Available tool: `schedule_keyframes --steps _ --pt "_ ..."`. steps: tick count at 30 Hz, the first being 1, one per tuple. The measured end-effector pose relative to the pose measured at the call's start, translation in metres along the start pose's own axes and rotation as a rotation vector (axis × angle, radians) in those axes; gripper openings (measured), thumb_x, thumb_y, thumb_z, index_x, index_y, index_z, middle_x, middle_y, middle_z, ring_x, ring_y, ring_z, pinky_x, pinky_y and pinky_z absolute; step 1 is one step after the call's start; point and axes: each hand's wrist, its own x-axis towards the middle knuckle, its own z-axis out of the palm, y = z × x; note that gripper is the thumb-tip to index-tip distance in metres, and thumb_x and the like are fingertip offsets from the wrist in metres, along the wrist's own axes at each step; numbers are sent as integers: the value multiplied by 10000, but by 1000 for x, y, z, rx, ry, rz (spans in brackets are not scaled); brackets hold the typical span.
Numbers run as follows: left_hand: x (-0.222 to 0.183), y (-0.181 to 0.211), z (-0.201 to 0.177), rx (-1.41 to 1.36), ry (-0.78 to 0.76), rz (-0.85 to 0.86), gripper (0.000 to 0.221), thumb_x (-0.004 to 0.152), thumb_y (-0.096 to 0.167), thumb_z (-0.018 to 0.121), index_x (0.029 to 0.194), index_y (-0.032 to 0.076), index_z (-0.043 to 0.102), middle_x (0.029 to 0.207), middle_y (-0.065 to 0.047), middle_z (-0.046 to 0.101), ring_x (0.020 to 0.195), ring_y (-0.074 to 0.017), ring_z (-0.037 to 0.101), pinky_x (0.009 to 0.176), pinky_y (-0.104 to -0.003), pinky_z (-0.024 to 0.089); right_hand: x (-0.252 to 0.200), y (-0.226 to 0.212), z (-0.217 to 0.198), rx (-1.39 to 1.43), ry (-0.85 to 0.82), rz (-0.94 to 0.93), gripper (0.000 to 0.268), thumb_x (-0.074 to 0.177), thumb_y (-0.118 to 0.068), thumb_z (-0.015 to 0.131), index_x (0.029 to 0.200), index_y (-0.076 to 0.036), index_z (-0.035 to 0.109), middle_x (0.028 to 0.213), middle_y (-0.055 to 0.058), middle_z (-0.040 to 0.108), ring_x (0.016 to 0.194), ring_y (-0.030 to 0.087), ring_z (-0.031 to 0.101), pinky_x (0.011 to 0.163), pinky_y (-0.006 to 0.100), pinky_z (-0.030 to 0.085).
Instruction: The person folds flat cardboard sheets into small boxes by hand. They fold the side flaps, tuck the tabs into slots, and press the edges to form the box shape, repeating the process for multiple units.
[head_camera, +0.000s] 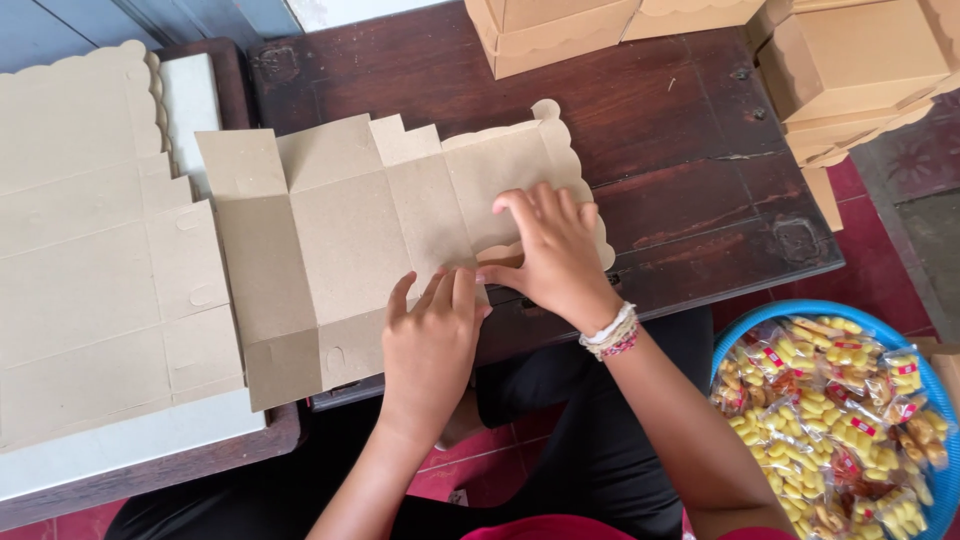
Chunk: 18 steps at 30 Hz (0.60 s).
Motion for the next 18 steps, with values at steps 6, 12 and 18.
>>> schedule_keyframes --steps 6,12,18 --pt "2 -3 -1 -28 -15 8 420 787 326 822 1131 119 698 1002 -40 797 1012 -195 766 1087 -523 473 -7 19 -16 23 67 55 814 684 -679 836 1245 -206 485 1192 75 401 1097 336 434 881 465 304" --pt "4 -2 -3 -44 -23 3 388 790 314 812 1109 115 716 998 -57 797 1020 -211 765 1105 -556 447 -15 23 -26 -3 83 79 717 716 -612 841 1223 -218 523 1253 64 382 1151 326 417 902 461 283" --pt "3 -2 -3 -46 -13 -3 378 767 314 827 1075 117 730 981 -54 800 1007 -210 768 1102 -558 450 -19 50 -37 -12 124 167 709 713 -601 844 1235 -218 554 1262 47 392 1147 316 424 927 505 303"
